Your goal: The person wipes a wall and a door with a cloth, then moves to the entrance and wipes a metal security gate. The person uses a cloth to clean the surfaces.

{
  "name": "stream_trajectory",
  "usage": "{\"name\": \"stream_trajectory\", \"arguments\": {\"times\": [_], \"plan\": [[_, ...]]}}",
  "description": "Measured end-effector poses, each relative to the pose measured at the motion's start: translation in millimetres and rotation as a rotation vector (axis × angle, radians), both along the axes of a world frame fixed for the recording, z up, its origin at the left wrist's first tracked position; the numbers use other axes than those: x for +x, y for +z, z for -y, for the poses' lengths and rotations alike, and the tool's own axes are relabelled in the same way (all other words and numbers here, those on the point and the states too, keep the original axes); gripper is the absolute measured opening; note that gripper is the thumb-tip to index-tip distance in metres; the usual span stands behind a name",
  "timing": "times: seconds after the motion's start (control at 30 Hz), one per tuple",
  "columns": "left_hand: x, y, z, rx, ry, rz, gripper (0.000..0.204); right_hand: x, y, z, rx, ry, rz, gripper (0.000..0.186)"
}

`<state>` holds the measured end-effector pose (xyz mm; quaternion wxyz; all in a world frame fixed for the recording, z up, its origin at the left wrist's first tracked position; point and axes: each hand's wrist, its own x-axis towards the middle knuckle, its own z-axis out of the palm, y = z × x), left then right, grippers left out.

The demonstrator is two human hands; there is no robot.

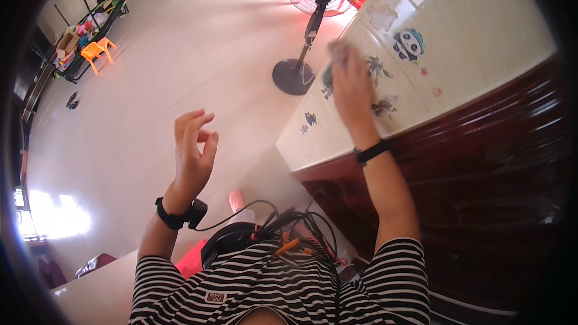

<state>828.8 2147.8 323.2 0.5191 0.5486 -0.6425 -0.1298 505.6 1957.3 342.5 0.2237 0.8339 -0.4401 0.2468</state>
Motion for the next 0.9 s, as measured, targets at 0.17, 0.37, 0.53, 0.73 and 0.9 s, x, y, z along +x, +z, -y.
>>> {"name": "stream_trajectory", "arguments": {"times": [0.17,0.37,0.53,0.73,0.9], "plan": [[42,-20,-15,0.014,0.04,0.024,0.04,-23,-160,-31,0.188,-0.06,-0.648,0.05],[83,-37,-26,0.087,0.079,0.017,0.038,-28,-158,-34,0.201,-0.003,-0.694,0.048],[84,-35,-9,0.095,0.01,-0.005,0.037,3,24,-18,-0.179,-0.254,-0.529,0.049],[76,-27,4,0.081,-0.108,-0.025,0.04,-8,213,-27,-0.676,-0.552,-0.42,0.055],[84,-26,7,0.031,-0.112,0.005,0.041,-3,167,-32,-0.382,-0.468,-0.329,0.07]]}}
